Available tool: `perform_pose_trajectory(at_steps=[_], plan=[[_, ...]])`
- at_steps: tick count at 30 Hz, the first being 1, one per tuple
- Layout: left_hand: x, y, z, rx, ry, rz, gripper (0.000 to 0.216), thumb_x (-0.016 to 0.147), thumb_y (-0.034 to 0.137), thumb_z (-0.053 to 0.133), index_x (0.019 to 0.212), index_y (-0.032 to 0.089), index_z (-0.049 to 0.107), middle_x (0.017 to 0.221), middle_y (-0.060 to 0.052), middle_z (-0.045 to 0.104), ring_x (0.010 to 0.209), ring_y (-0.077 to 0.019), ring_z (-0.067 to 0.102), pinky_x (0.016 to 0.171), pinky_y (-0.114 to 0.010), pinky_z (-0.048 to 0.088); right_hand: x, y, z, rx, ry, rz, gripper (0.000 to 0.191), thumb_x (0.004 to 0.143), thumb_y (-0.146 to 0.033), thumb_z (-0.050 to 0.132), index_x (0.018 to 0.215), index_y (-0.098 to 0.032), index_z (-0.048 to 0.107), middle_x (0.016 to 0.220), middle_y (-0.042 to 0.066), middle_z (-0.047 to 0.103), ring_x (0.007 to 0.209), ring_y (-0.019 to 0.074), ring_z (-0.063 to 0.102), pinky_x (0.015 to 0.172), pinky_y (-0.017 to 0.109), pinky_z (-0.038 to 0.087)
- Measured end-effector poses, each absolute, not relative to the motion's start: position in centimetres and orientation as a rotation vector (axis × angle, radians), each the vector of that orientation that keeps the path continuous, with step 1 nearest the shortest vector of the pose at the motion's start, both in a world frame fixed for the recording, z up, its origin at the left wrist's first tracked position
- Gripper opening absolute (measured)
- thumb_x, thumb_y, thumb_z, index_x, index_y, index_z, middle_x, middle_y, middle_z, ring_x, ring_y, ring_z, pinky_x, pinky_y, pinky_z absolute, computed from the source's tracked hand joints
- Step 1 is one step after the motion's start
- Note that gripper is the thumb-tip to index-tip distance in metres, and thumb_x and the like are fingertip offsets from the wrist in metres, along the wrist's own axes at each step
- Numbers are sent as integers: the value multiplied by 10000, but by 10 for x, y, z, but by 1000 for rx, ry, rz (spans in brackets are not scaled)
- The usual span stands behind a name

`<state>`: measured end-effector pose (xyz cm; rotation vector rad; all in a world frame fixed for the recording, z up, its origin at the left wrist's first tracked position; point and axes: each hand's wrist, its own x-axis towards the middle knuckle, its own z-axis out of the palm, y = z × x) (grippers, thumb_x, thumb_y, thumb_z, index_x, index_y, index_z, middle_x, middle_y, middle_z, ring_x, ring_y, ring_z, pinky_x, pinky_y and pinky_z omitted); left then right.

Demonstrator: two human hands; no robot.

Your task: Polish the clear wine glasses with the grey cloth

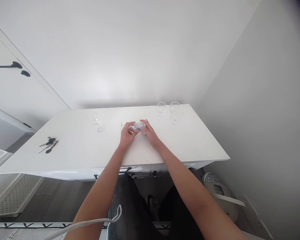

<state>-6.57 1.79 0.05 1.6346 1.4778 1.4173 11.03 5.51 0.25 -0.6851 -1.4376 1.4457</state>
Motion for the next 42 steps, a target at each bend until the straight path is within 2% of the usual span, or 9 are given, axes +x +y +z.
perform_pose_trajectory(at_steps=[5, 10, 13, 15, 21, 26, 32, 36, 42], plan=[[-66, 20, 0, 1662, 1431, 1444, 457, 854, 351, 761, 1293, 305, 646, 1293, -78, 621, 738, -103, 636, 541, -219, 483, 109, 61, 0, -634, -1391, 1437, 420, 853, -507, 756, 1196, -279, 673, 1008, 30, 658, 899, 184, 594, 852, 344, 514], [-62, 21, 0, 1676, 1180, 1302, 474, 915, 389, 670, 1384, 338, 629, 1501, -106, 525, 1040, -211, 680, 614, -276, 608, 112, 69, -6, -670, -1126, 1286, 402, 800, -502, 803, 1084, -263, 649, 1018, 29, 640, 850, 159, 556, 743, 295, 490], [-63, 21, 0, 1623, 1102, 1302, 190, 886, 321, 653, 973, 214, 782, 1228, -132, 703, 1094, -258, 671, 634, -296, 610, 116, 73, -7, -680, -942, 1308, 384, 802, -509, 790, 1044, -273, 607, 1007, 21, 622, 799, 139, 529, 679, 271, 461], [-66, 21, -1, 1452, 1175, 1434, 203, 854, 278, 635, 681, 184, 686, 978, -116, 739, 939, -229, 690, 561, -263, 550, 118, 74, -6, -660, -855, 1341, 372, 798, -499, 792, 1019, -279, 590, 1006, 14, 602, 791, 133, 522, 658, 261, 443], [-66, 23, 5, 1004, 989, 1323, 391, 927, 553, 544, 995, 197, 690, 865, -78, 717, 679, -167, 650, 544, -284, 521, 120, 72, 0, -587, -887, 1342, 343, 792, -436, 802, 1008, -277, 589, 794, -37, 502, 698, 123, 466, 633, 256, 399], [-61, 16, 14, 1134, 852, 932, 476, 892, 587, 607, 1015, 146, 737, 837, -125, 734, 609, -182, 641, 620, -350, 535, 120, 65, 6, -567, -924, 1296, 359, 815, -442, 769, 1063, -278, 568, 831, -29, 526, 758, 141, 517, 714, 281, 462], [-59, 11, 17, 1251, 784, 803, 372, 820, 444, 803, 1049, 160, 731, 791, -66, 673, 849, -231, 712, 882, -404, 536, 115, 69, 7, -566, -807, 1345, 525, 831, -448, 755, 1265, -297, 502, 1117, 28, 596, 976, 174, 597, 843, 325, 511], [-62, 19, 8, 1174, 926, 1023, 338, 874, 483, 738, 957, 156, 716, 596, 50, 437, 580, -139, 602, 675, -333, 537, 119, 69, 4, -702, -866, 1119, 336, 927, -498, 608, 1159, -262, 553, 1122, 59, 622, 1002, 208, 595, 905, 385, 505], [-63, 23, -1, 1130, 1051, 1132, 333, 813, 457, 780, 750, 158, 647, 551, 51, 416, 469, -125, 527, 465, -280, 411, 114, 54, -4, -778, -1664, 562, 143, 859, -341, 629, 977, -279, 682, 1046, 83, 684, 1191, 323, 567, 1182, 578, 308]])
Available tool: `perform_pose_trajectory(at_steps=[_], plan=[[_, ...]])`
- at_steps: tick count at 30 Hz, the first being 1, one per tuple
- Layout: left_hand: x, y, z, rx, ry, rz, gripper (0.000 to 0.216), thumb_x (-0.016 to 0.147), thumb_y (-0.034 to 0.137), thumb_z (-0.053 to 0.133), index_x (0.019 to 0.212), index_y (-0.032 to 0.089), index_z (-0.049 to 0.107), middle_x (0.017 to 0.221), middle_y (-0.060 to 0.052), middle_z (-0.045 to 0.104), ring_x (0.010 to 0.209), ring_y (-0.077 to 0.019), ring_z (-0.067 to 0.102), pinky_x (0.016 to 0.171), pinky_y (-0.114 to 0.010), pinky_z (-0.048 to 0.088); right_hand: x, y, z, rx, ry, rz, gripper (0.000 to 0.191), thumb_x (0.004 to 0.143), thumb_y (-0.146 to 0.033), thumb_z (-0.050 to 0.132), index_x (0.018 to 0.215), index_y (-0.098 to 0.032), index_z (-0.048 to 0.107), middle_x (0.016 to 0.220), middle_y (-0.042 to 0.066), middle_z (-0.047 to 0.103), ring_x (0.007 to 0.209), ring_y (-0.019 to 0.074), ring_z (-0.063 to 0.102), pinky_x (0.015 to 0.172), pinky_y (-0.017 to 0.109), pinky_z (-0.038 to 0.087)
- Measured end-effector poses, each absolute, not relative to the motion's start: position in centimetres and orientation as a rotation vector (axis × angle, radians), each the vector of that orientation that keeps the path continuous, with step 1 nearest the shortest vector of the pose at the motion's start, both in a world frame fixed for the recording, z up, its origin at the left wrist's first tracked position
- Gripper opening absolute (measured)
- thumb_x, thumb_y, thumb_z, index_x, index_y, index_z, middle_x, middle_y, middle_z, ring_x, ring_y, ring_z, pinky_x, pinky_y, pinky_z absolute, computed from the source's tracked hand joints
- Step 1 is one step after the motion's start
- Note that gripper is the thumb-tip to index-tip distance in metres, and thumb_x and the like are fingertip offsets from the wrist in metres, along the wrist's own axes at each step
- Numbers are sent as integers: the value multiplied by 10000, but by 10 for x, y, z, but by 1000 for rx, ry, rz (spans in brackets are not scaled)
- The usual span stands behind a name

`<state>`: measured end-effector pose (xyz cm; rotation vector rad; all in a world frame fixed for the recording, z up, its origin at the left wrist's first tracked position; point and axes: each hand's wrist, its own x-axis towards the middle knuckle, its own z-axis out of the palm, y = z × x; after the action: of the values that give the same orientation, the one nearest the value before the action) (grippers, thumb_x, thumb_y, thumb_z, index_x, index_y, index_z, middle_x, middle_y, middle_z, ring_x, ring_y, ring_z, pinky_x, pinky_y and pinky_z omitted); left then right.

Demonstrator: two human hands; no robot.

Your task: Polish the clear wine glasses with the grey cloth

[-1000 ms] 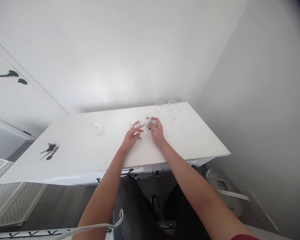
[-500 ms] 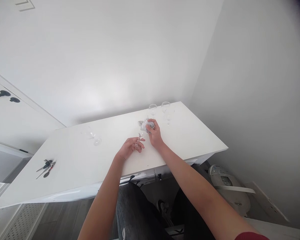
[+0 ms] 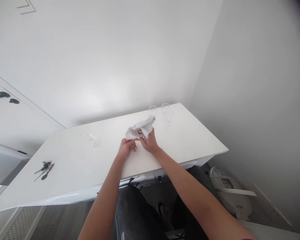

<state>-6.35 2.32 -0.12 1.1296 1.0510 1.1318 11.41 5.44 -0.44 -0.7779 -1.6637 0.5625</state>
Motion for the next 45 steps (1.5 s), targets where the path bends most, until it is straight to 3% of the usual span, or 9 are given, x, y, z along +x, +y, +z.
perform_pose_trajectory(at_steps=[4, 8, 13, 17, 24, 28, 32, 38, 45], plan=[[-62, 21, -3, 1218, 1034, 1043, 425, 751, 405, 813, 565, 190, 497, 499, 48, 405, 429, -124, 500, 427, -281, 396, 111, 53, -3, -738, -1860, 378, 203, 780, -231, 612, 962, -287, 683, 994, 61, 692, 1209, 312, 587, 1264, 576, 185], [-61, 18, -1, 1336, 994, 941, 333, 804, 442, 768, 675, 167, 629, 513, 47, 418, 432, -120, 491, 453, -290, 425, 116, 56, 1, -823, -1826, 403, 312, 750, -194, 584, 1033, -272, 690, 940, 42, 689, 995, 261, 621, 1223, 528, 272], [-63, 17, 0, 1374, 969, 843, 383, 848, 521, 735, 872, 139, 743, 507, 61, 395, 428, -113, 475, 485, -283, 399, 122, 59, 3, -895, -1544, 780, 145, 830, -291, 553, 838, -247, 691, 792, 28, 636, 826, 231, 574, 879, 407, 488], [-63, 17, 2, 1384, 966, 857, 411, 857, 541, 735, 901, 133, 757, 522, 49, 429, 451, -126, 520, 503, -282, 377, 126, 64, 1, -776, -1153, 1168, 292, 888, -493, 571, 780, -233, 648, 746, 17, 576, 739, 194, 549, 690, 348, 494], [-62, 17, 7, 1406, 976, 1095, 429, 875, 593, 688, 784, 174, 706, 540, 35, 441, 520, -159, 568, 603, -339, 481, 122, 70, -1, -686, -1050, 1337, 410, 894, -616, 561, 971, -237, 698, 944, 58, 679, 866, 224, 637, 722, 372, 556], [-61, 20, 6, 1323, 1102, 1331, 401, 913, 586, 634, 893, 190, 696, 596, 34, 474, 579, -162, 612, 664, -352, 531, 114, 57, 1, -759, -1301, 1198, 339, 956, -513, 542, 974, -232, 730, 871, 33, 676, 805, 215, 612, 777, 375, 526], [-62, 22, 3, 1272, 1161, 1378, 284, 878, 439, 665, 760, 183, 630, 606, 27, 510, 571, -152, 623, 656, -346, 546, 109, 49, -3, -740, -1643, 888, 330, 943, -337, 545, 1213, -288, 730, 1153, 69, 684, 1040, 269, 631, 956, 425, 502], [-62, 20, 1, 1435, 1202, 1314, 118, 733, 210, 599, 618, 184, 598, 556, 3, 597, 541, -156, 616, 584, -304, 504, 110, 55, -9, -818, -1801, 468, 209, 752, -231, 672, 944, -277, 741, 1036, 90, 661, 1159, 354, 539, 1084, 544, 407], [-58, 14, 3, 1532, 1231, 1127, 310, 768, 255, 676, 507, 195, 519, 444, 14, 511, 428, -145, 554, 470, -264, 388, 117, 51, 6, -763, -1674, 603, 495, 774, -169, 542, 1241, -283, 662, 1218, 79, 628, 1155, 295, 549, 1001, 444, 460]])
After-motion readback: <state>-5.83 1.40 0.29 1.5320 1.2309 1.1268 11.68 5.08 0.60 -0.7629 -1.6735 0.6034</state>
